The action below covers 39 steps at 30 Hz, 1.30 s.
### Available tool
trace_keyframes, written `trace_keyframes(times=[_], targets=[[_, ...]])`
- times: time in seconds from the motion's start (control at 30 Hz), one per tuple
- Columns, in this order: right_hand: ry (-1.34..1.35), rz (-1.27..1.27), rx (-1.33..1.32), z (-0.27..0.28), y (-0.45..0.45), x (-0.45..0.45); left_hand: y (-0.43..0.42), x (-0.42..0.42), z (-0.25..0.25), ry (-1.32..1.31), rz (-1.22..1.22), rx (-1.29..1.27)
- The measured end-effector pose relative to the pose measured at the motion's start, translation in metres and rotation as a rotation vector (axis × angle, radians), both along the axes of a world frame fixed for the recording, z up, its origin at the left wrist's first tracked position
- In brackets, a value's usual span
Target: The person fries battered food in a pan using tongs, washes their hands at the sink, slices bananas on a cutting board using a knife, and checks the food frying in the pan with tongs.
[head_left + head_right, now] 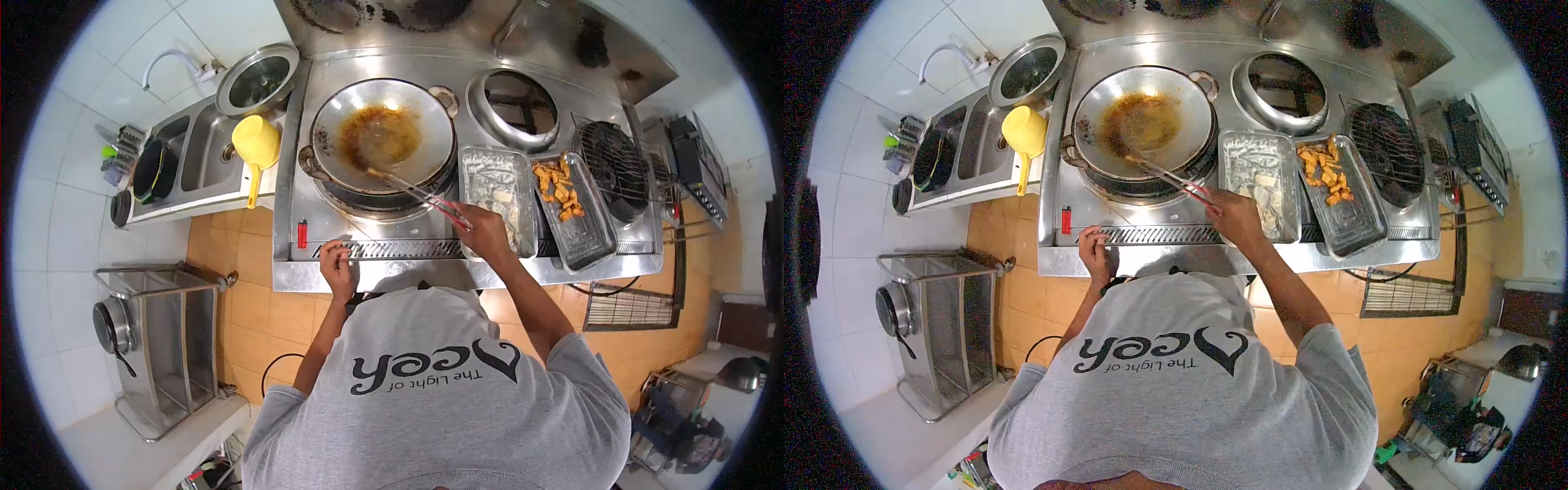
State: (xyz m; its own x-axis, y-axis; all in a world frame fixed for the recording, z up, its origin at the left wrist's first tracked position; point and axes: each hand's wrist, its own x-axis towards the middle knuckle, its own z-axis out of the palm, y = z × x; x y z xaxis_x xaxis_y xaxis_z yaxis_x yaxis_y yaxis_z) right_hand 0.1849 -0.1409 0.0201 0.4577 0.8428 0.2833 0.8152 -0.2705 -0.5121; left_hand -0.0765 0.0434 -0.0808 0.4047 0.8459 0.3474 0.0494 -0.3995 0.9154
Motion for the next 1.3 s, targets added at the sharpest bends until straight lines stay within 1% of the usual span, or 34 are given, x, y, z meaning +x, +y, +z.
trace_keyframes(times=[0.07, 0.1, 0.17, 0.27, 0.3, 0.4, 0.53, 0.63, 0.73, 0.77, 0.87, 0.9, 1.0, 1.07, 1.13, 1.23, 1.3], targets=[[0.009, 0.044, -0.013, 0.005, -0.005, 0.001, 0.002, 0.001, -0.003, -0.002, 0.009, 0.078], [-0.018, 0.027, -0.007, 0.004, -0.005, 0.003, 0.0, 0.0, -0.003, 0.003, -0.001, 0.013], [-0.07, -0.01, 0.002, 0.003, -0.004, 0.011, -0.001, -0.001, -0.002, 0.006, -0.007, 0.014], [-0.104, 0.117, -0.073, 0.027, 0.0, 0.014, 0.0, 0.0, -0.005, 0.012, -0.006, 0.006], [-0.175, 0.156, -0.026, 0.029, 0.004, 0.018, -0.001, -0.001, -0.006, 0.018, -0.004, 0.002], [-0.252, 0.163, -0.134, 0.034, 0.011, 0.03, -0.001, 0.001, -0.004, 0.057, 0.001, 0.007], [-0.254, 0.228, -0.168, 0.054, 0.012, 0.035, 0.0, 0.002, -0.007, 0.073, 0.009, 0.066], [-0.275, 0.224, -0.333, 0.04, 0.015, 0.046, 0.002, 0.004, -0.01, 0.092, 0.031, 0.152], [-0.318, 0.293, -0.254, 0.053, 0.012, 0.045, 0.001, 0.003, -0.014, 0.101, 0.056, 0.169], [-0.334, 0.307, -0.266, 0.051, 0.015, 0.052, -0.001, 0.003, -0.012, 0.137, 0.053, 0.17], [-0.326, 0.395, -0.125, 0.043, 0.013, 0.058, -0.009, 0.01, -0.011, 0.148, 0.1, 0.204], [-0.324, 0.361, -0.188, 0.05, 0.013, 0.054, -0.016, 0.014, -0.011, 0.126, 0.11, 0.193], [-0.281, 0.315, -0.147, 0.047, 0.013, 0.065, -0.048, 0.034, -0.007, 0.147, 0.131, 0.202], [-0.33, 0.384, -0.078, 0.041, 0.009, 0.068, -0.063, 0.048, -0.016, 0.096, 0.128, 0.178], [-0.344, 0.376, -0.074, 0.035, 0.01, 0.07, -0.081, 0.061, -0.021, 0.051, 0.146, 0.163], [-0.364, 0.397, -0.123, 0.039, 0.01, 0.072, -0.1, 0.075, -0.02, 0.008, 0.176, 0.068], [-0.234, 0.373, -0.068, 0.049, -0.009, 0.079, -0.108, 0.077, -0.02, -0.036, 0.205, 0.016]])
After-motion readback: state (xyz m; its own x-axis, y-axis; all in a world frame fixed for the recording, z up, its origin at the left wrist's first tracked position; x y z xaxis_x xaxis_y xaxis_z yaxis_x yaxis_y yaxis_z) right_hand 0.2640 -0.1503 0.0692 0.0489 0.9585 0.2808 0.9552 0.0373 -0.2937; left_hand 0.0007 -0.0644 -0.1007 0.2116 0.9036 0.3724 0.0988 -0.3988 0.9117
